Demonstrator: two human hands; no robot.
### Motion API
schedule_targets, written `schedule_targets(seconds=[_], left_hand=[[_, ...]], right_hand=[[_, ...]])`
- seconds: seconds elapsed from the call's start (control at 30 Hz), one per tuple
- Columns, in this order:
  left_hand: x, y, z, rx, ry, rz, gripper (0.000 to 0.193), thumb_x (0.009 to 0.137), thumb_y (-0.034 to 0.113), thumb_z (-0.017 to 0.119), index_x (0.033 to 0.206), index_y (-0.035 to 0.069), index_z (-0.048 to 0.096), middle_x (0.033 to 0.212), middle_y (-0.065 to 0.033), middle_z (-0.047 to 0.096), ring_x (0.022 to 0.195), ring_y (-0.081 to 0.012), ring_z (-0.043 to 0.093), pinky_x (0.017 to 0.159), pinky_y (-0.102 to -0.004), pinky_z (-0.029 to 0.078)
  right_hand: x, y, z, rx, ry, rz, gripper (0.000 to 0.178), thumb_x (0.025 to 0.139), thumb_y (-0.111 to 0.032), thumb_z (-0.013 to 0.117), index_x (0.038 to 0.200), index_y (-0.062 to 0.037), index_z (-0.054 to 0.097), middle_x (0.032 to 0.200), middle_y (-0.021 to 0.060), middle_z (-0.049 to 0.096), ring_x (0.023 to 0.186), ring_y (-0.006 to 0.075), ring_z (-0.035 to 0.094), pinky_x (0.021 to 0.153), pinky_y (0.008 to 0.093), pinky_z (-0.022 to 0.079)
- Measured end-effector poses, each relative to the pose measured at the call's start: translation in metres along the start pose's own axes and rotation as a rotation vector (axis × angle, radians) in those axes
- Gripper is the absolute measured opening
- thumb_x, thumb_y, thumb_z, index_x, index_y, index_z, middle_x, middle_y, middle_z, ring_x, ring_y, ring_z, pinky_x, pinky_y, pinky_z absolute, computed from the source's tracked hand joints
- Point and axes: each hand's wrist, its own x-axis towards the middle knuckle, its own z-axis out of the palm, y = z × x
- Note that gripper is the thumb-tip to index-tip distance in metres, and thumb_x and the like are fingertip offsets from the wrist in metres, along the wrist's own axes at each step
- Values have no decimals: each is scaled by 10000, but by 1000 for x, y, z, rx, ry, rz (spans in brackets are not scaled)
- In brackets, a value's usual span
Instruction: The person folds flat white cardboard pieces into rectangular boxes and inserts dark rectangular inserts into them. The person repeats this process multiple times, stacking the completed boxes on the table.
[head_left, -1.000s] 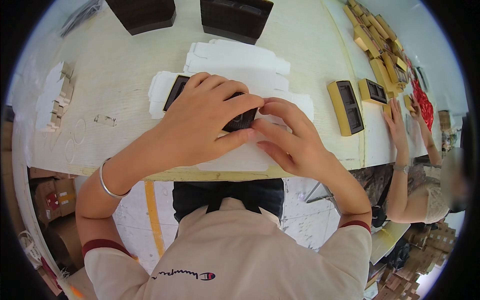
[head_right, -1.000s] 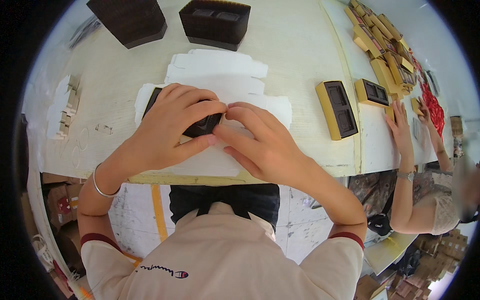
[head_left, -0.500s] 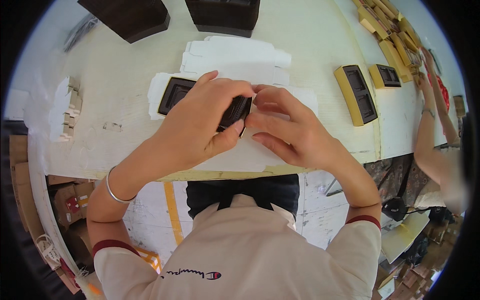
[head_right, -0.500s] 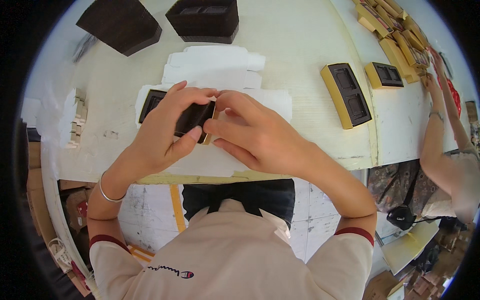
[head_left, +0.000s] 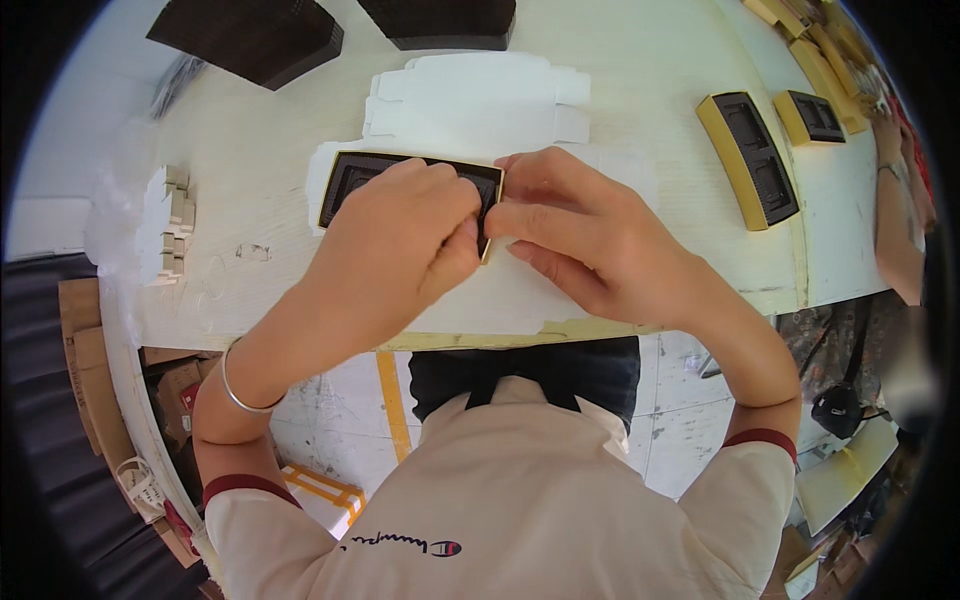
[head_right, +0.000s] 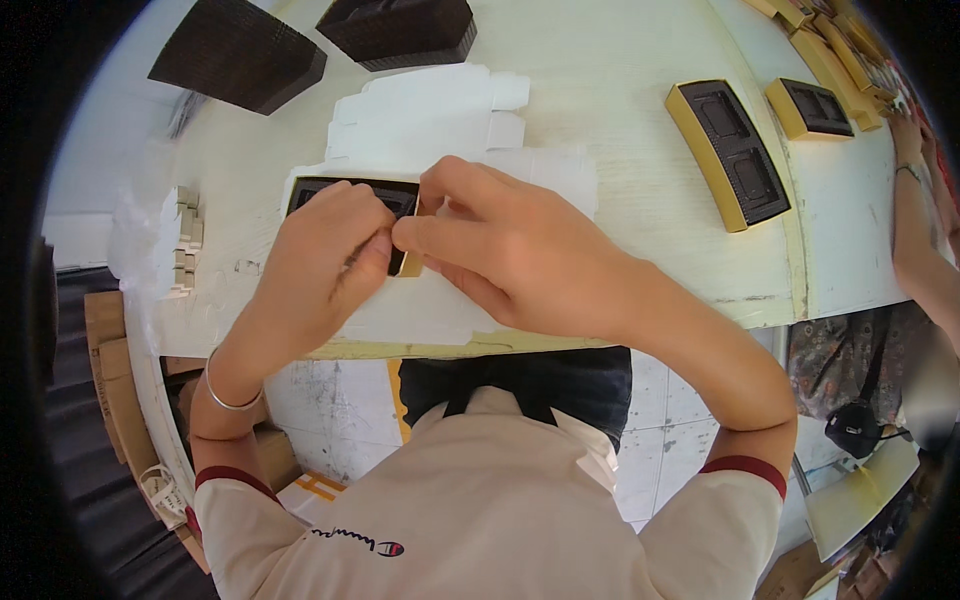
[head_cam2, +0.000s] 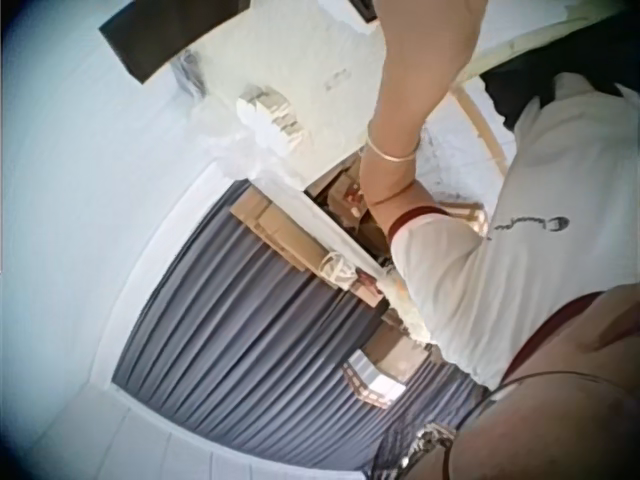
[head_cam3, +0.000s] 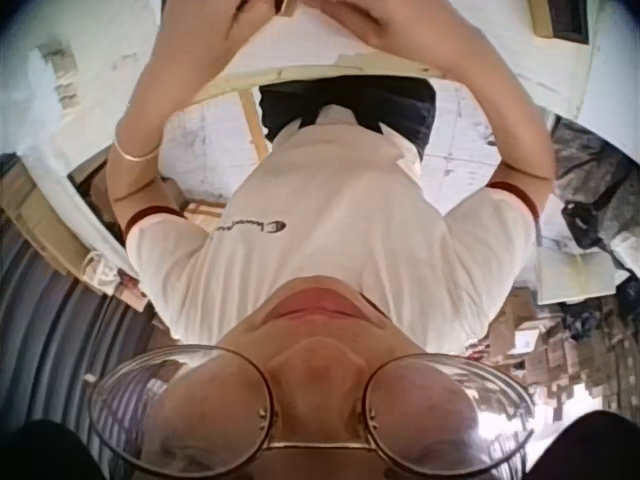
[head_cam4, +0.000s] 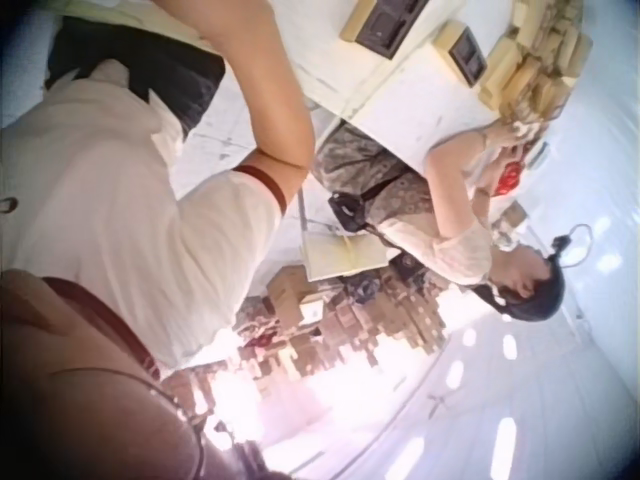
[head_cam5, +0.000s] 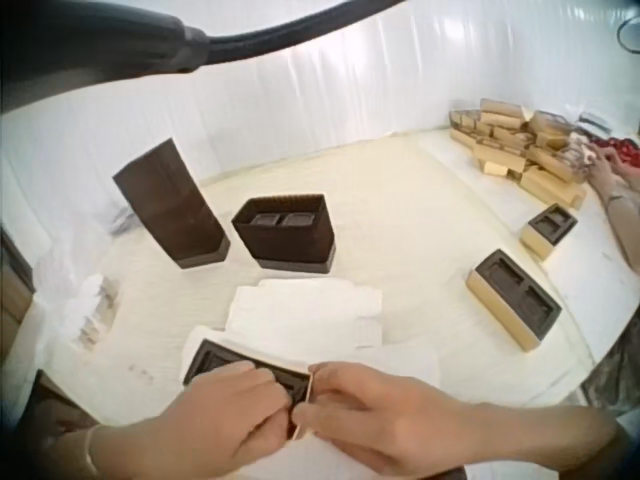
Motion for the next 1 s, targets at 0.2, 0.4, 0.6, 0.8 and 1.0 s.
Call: schedule_targets(seconds=[0.2,0.4,0.6,0.8,1.0], left_hand=[[-3,30,-9,-255,91,-51,109,818,91,642,882,23,587,809,-76,535,758,-247,507,702,-333,415],[4,21,-25,21,-48,51,103,787,102,691,852,52,629,827,-61,539,789,-238,500,780,-335,381],[-4,-4,-30,-166,133,67,65,825,66,648,872,22,635,873,-78,583,827,-195,517,789,-301,396],[-28,-36,-38,-251,537,94,71,858,21,589,910,-14,622,914,-94,596,863,-186,540,807,-286,409],[-60,-32,-25,-71,313,148,299,736,141,738,991,20,637,1026,-124,601,943,-278,550,870,-351,421]], right_hand=[[0,1,0,58,2,19,238,793,17,652,1018,-57,632,902,92,535,790,263,566,656,357,474],[-1,-2,-4,131,-46,119,296,787,-41,688,1068,-62,600,1012,111,539,843,277,564,706,363,479],[3,-18,1,-204,-35,87,480,734,-183,770,1141,-66,544,1076,148,525,986,332,533,969,453,412],[23,-38,-16,-398,-171,133,470,700,-103,772,1139,-62,611,1187,156,545,1105,339,528,1025,459,378],[19,6,-131,-653,30,376,369,749,-23,708,1110,-19,632,1203,194,578,1098,330,577,922,360,458]])
